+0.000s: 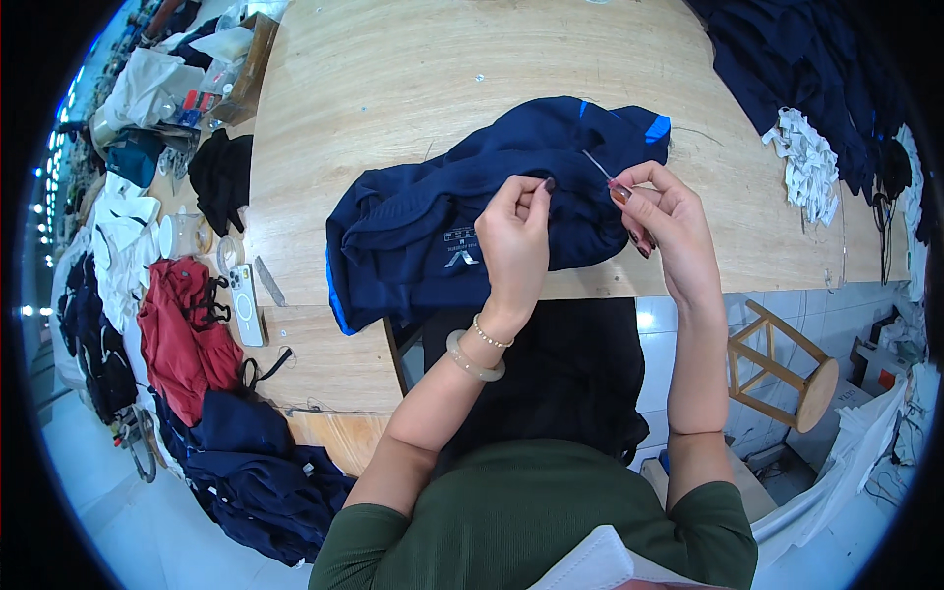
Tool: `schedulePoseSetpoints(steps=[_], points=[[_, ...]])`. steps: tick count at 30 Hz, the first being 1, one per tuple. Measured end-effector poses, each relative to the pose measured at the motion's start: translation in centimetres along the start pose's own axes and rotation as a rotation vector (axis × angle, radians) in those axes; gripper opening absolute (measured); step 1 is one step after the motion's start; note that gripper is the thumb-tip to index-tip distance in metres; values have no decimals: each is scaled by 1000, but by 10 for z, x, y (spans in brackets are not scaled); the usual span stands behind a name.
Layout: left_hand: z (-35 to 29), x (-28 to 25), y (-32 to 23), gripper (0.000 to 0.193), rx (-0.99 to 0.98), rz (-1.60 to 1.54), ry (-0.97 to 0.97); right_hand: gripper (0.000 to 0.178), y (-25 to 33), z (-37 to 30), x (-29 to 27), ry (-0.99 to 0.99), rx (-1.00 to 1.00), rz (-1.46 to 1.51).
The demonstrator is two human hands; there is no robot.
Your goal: Trimming loose threads from blue athletic shorts using thread snips at a factory workbench.
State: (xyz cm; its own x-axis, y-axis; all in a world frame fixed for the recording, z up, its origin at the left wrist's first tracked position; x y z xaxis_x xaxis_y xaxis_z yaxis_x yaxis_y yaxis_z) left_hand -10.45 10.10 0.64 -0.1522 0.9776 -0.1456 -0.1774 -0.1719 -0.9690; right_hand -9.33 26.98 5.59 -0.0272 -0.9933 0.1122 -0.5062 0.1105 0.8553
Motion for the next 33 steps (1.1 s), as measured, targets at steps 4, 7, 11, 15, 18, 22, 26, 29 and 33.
schedulePoseSetpoints(steps=[4,7,11,15,18,22,26,29,33], points=[[-8,-11,2,9,19,25,81,14,-6,3,-1,130,108,58],[-13,-8,-1,9,6,-231,66,13,-18,9,-1,157,160,-12],[-15,-14,-5,9,-15,-299,128,14,-25,13,2,126,211,-28],[-16,-13,-8,9,-79,-349,172,15,-29,14,3,164,227,-29],[-17,-12,-8,8,-79,-426,172,15,-28,12,6,180,244,-32],[-18,-13,-8,7,-73,-429,193,15,-30,14,7,178,247,-8],[-20,-14,-7,7,-61,-439,188,13,-28,14,9,188,245,17],[-20,-9,-7,6,-63,-428,210,13,-30,13,2,152,270,-21],[-18,-8,-7,9,-65,-403,218,16,-29,15,1,167,215,-16]])
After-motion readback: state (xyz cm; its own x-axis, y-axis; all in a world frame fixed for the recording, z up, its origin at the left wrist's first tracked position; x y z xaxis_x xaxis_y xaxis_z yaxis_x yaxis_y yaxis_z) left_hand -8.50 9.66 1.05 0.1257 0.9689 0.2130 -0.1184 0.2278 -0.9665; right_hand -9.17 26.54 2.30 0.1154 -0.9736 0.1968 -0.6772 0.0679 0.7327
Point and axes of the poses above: each hand's wrist, its own z-axis towards the middle knuckle, its own x-axis out of the palm, y = z × x, the point moved 5 cm from there along z, towards the middle knuckle, and after that the axes turned 15 degrees about x, right-handed, at the moved point
